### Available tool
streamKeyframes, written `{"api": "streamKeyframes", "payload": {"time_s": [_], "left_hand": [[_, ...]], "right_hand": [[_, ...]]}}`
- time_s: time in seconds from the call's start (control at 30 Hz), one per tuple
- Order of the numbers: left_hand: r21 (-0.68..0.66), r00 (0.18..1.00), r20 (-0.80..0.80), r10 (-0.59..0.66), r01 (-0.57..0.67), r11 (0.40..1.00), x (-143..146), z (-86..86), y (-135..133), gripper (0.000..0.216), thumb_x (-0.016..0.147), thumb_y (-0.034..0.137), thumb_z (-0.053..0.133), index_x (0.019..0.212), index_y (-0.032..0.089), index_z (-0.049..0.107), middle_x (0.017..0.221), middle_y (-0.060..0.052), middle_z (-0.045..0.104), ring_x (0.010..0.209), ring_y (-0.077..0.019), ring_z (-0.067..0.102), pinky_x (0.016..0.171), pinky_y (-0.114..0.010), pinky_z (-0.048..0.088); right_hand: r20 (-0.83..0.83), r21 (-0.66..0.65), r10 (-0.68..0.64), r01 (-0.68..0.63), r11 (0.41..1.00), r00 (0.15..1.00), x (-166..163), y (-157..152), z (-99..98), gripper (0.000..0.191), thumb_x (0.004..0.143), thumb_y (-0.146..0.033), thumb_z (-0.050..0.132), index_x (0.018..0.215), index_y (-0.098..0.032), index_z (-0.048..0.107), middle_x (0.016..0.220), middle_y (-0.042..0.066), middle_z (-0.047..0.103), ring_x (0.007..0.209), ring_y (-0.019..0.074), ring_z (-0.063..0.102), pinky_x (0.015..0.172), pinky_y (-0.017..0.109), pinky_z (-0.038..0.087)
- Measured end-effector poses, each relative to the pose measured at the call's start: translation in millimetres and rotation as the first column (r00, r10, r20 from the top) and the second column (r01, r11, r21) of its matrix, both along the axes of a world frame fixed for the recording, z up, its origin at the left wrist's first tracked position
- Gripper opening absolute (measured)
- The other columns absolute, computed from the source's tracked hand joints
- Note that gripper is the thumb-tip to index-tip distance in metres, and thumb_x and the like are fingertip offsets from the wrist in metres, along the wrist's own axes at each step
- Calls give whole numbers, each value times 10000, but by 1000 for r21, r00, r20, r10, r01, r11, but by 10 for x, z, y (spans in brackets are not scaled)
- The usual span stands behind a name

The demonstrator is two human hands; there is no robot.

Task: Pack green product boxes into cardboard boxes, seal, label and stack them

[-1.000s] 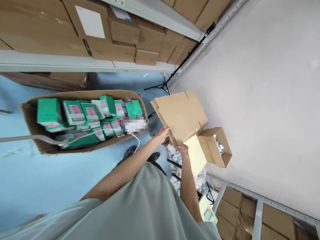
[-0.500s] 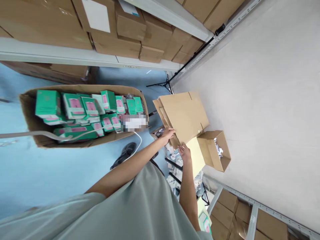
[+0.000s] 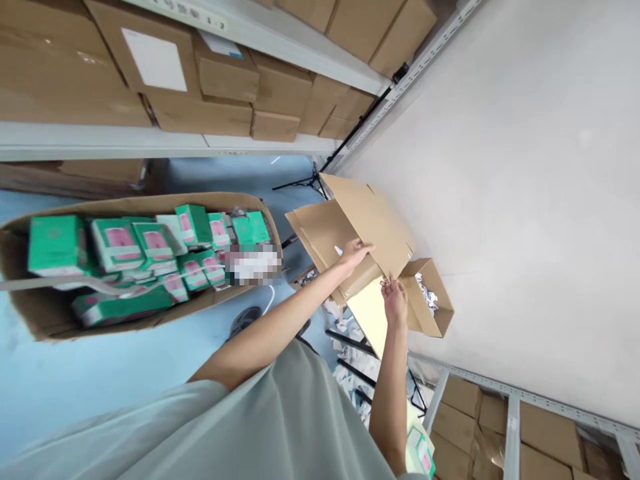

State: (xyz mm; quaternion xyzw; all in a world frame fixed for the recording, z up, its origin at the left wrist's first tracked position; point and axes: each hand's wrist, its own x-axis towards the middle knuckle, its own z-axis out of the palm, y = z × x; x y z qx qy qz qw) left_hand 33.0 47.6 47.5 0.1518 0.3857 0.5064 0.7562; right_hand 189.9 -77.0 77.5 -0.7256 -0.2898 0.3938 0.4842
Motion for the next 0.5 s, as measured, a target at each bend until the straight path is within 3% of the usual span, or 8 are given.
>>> {"api": "streamKeyframes", "payload": {"time_s": [0.13,0.23,0.3,0.37,0.5], "left_hand": [[125,997,31,-75,71,990,-87,471,26,374,642,404,975,863,194,759,1013,-111,859,1016,-291,769,1032,-438,569],[245,987,40,-158,143,959,-104,871,-73,399,631,389,977,923,181,800,1044,-116,868,1048,-297,779,1050,-440,572],[321,973,33,-228,206,924,-101,1102,-171,403,625,365,968,946,172,819,1068,-122,872,1059,-302,782,1048,-435,577],[392,941,15,-337,305,868,-96,1270,-272,380,632,349,939,950,170,831,1089,-118,876,1062,-305,784,1046,-427,577],[452,809,-18,-588,531,717,-37,1388,-447,309,650,365,877,895,181,830,1020,-88,880,1037,-307,787,1012,-406,579]], "right_hand": [[29,54,-4,2,999,1000,26,-88,317,518,858,-712,810,987,-225,692,922,63,781,1003,261,800,904,355,619],[191,135,-141,116,984,971,385,-247,624,645,858,-787,742,1102,-191,716,1063,110,805,1065,289,808,925,406,650],[362,243,-368,294,924,857,771,-431,908,726,803,-835,728,1119,-182,702,1094,137,806,1091,313,805,936,468,670],[413,322,-519,413,852,749,1190,-711,1254,762,769,-861,700,1137,-194,676,1183,170,788,1237,364,753,1026,548,648],[491,405,-701,577,709,517,1816,-1593,1941,699,721,-821,714,1117,-246,673,1399,224,709,1534,487,523,1217,671,512]]}}
